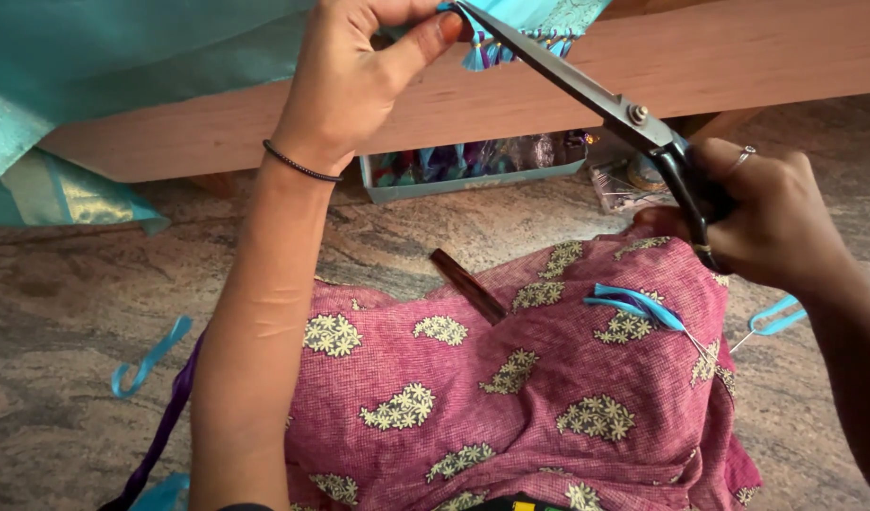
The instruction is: Attaching and trimming decorative blue and purple tassels to the edge of a light blue saree.
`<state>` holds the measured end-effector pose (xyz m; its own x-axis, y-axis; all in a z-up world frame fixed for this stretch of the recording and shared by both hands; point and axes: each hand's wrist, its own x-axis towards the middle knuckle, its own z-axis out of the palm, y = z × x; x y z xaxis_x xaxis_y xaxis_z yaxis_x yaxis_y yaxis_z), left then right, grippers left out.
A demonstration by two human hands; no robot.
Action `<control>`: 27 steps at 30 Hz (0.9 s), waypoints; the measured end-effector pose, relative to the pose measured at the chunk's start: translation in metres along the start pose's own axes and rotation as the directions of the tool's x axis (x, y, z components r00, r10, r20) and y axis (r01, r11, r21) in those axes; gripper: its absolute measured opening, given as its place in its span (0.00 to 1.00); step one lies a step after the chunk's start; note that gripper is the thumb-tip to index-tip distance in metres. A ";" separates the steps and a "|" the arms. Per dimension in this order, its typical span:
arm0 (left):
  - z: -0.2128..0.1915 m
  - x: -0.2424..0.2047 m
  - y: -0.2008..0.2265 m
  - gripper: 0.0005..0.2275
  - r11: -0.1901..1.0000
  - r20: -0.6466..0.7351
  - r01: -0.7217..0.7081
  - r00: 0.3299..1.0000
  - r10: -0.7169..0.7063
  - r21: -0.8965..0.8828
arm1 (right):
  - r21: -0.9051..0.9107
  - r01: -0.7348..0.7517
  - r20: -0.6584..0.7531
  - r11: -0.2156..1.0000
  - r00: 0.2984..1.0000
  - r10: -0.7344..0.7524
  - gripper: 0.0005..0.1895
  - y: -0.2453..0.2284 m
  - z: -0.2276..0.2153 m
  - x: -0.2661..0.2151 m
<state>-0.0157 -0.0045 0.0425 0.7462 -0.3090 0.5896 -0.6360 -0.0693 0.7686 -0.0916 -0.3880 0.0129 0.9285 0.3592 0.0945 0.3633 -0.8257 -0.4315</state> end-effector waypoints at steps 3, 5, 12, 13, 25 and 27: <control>0.000 0.001 0.000 0.03 1.000 0.005 -0.002 1.000 0.002 0.030 | -0.026 0.020 0.029 0.999 0.999 -0.019 0.26 0.012 0.001 0.003; -0.001 0.001 -0.001 0.03 0.998 0.010 0.007 1.000 -0.007 0.058 | -0.054 0.028 0.051 0.998 0.998 -0.025 0.27 0.009 -0.002 0.006; -0.004 0.002 0.002 0.03 0.999 0.053 -0.013 0.999 0.011 0.051 | -0.142 0.027 0.069 0.989 0.997 -0.017 0.27 -0.001 -0.019 0.024; -0.004 0.002 0.002 0.03 0.997 0.054 0.006 0.998 -0.010 0.074 | -0.191 0.029 0.078 0.981 0.997 -0.014 0.26 0.001 -0.022 0.025; -0.005 0.000 -0.001 0.04 0.997 0.045 0.073 0.996 -0.075 0.036 | -0.255 -0.055 0.071 0.965 0.995 0.076 0.23 -0.002 -0.042 0.023; -0.006 0.001 -0.002 0.04 0.997 0.056 0.048 0.997 -0.051 0.052 | -0.245 -0.011 0.067 0.969 0.997 0.029 0.24 -0.003 -0.045 0.026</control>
<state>-0.0131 0.0014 0.0431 0.7657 -0.3578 0.5346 -0.6085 -0.1334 0.7823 -0.0646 -0.3959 0.0571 0.9313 0.3637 0.0219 0.3605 -0.9112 -0.1995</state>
